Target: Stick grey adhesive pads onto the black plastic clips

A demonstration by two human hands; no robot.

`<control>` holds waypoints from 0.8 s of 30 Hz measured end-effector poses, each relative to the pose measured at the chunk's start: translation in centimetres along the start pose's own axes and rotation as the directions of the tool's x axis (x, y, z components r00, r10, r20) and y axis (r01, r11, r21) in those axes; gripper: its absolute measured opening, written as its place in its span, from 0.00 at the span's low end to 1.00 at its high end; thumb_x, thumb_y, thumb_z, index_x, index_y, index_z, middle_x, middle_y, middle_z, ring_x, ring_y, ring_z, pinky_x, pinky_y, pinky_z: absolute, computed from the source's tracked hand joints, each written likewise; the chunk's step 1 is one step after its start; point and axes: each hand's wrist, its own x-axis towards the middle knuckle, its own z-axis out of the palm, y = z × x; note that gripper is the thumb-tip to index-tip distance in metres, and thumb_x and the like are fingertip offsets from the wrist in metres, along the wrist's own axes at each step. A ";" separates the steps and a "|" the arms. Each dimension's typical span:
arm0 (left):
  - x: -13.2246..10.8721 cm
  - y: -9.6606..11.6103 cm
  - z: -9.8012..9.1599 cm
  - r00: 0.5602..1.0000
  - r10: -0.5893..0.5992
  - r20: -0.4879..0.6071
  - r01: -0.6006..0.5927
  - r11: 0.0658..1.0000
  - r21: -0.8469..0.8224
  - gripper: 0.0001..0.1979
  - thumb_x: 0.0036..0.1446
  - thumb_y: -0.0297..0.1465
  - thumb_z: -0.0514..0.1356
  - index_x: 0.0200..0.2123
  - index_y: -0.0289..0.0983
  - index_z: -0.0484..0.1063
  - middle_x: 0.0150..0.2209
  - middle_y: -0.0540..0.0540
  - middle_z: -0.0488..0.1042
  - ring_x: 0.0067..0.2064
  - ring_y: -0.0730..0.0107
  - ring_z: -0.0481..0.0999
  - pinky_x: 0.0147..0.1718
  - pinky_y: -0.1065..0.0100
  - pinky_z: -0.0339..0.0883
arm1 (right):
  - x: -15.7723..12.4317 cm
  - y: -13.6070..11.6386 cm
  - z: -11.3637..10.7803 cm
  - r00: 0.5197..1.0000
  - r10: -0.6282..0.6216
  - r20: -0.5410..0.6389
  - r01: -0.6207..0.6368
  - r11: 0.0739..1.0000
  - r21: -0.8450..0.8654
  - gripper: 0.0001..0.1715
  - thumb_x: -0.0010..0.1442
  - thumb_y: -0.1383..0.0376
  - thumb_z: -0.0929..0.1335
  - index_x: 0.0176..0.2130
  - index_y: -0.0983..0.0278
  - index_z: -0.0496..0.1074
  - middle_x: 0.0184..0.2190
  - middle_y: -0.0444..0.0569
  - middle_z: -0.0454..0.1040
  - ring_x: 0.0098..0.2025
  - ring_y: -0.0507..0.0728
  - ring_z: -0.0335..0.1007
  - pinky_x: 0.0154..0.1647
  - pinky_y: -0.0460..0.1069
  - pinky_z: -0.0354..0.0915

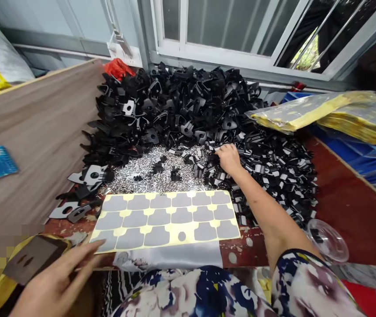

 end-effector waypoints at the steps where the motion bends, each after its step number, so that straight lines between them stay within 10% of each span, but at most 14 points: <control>1: 0.1 0.1 0.8 0.998 -0.006 0.064 0.006 1.000 0.003 0.11 0.47 0.56 0.68 0.35 0.68 0.83 0.41 0.63 0.86 0.47 0.43 0.85 0.51 0.46 0.79 | -0.6 0.5 -0.2 1.000 -0.022 0.005 0.022 0.999 -0.028 0.16 0.60 0.81 0.67 0.36 0.65 0.80 0.40 0.57 0.79 0.56 0.67 0.67 0.73 0.71 0.48; 7: 0.8 5.4 7.6 0.830 0.018 0.558 0.266 0.865 -0.425 0.19 0.60 0.47 0.69 0.53 0.50 0.82 0.48 0.43 0.84 0.52 0.47 0.82 0.54 0.48 0.76 | -7.1 -4.1 -0.1 0.985 -0.129 -0.115 0.126 0.991 -0.033 0.08 0.69 0.67 0.69 0.43 0.61 0.81 0.40 0.54 0.78 0.46 0.64 0.68 0.55 0.62 0.67; 13: 3.7 10.6 15.3 0.841 0.024 0.540 0.514 0.273 -0.813 0.41 0.59 0.29 0.71 0.72 0.50 0.59 0.53 0.40 0.78 0.51 0.57 0.80 0.48 0.60 0.77 | -15.2 -15.8 1.7 0.957 -0.286 -0.055 0.288 0.901 0.326 0.15 0.74 0.64 0.65 0.48 0.56 0.82 0.39 0.51 0.82 0.44 0.62 0.74 0.47 0.59 0.72; 19: 7.4 9.6 15.0 0.883 -0.107 0.457 0.465 0.337 -0.819 0.31 0.57 0.21 0.66 0.62 0.49 0.68 0.42 0.47 0.73 0.32 0.72 0.72 0.30 0.71 0.73 | -20.7 -14.5 2.1 0.985 0.152 -0.083 -0.062 0.758 0.649 0.15 0.72 0.68 0.65 0.50 0.56 0.80 0.46 0.50 0.82 0.50 0.60 0.78 0.52 0.60 0.75; 24: 8.5 8.0 15.4 0.833 -0.076 0.548 0.532 0.382 -0.756 0.28 0.55 0.21 0.66 0.57 0.45 0.71 0.38 0.48 0.69 0.32 0.71 0.72 0.31 0.64 0.81 | -21.8 -15.5 4.9 0.994 0.094 0.052 -0.107 0.816 0.568 0.18 0.69 0.70 0.64 0.51 0.58 0.80 0.56 0.55 0.78 0.60 0.63 0.74 0.62 0.65 0.71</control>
